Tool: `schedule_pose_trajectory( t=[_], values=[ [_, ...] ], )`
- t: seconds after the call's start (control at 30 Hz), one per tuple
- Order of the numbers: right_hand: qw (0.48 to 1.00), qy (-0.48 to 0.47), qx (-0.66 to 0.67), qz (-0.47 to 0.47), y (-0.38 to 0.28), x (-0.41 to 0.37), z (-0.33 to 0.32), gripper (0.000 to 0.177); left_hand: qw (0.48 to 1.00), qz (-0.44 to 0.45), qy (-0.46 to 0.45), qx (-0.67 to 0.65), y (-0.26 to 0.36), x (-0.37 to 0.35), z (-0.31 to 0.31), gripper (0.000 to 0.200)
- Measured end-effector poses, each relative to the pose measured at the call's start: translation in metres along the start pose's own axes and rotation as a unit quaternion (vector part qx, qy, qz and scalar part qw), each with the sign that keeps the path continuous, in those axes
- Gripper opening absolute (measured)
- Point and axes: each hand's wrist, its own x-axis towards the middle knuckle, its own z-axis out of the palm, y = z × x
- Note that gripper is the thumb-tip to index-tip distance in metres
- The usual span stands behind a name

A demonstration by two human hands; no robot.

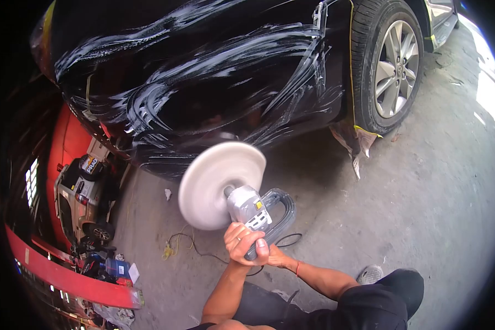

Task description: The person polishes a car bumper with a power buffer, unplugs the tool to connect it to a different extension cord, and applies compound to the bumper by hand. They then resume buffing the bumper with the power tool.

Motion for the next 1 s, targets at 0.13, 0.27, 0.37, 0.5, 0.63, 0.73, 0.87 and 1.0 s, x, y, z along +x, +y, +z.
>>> schedule_pose_trajectory(
  t=[0.13, 0.27, 0.37, 0.5, 0.63, 0.73, 0.87, 1.0],
  values=[
    [0.997, 0.029, 0.073, -0.02, -0.024, -0.005, -0.005, 0.073, 0.999, 0.011, -0.014, -0.028, 0.003, 0.02, 0.029, 0.011],
    [0.997, 0.064, 0.001, -0.042, -0.053, -0.01, -0.016, 0.079, 0.996, 0.013, -0.041, -0.075, 0.0, 0.038, 0.059, 0.009],
    [0.983, 0.15, -0.073, -0.079, -0.077, -0.013, -0.015, 0.088, 0.992, 0.022, -0.06, -0.107, 0.0, 0.057, 0.082, 0.008],
    [0.987, 0.149, -0.034, -0.053, -0.06, 0.002, -0.041, 0.087, 0.986, 0.04, -0.099, -0.127, 0.004, 0.075, 0.106, 0.007],
    [0.986, 0.148, 0.005, -0.075, -0.044, 0.012, -0.045, 0.084, 0.983, 0.028, -0.107, -0.147, 0.003, 0.075, 0.113, 0.007],
    [0.992, 0.117, -0.005, -0.054, -0.036, 0.006, -0.042, 0.081, 0.987, 0.013, -0.094, -0.127, -0.004, 0.054, 0.097, 0.006],
    [0.99, 0.106, -0.09, -0.018, -0.027, -0.002, -0.019, 0.069, 0.996, -0.014, -0.057, -0.074, -0.005, 0.018, 0.049, 0.008],
    [0.988, 0.033, -0.148, -0.011, -0.018, 0.0, 0.02, 0.063, 0.999, -0.038, -0.024, -0.016, -0.01, -0.021, -0.006, 0.01]
  ],
)
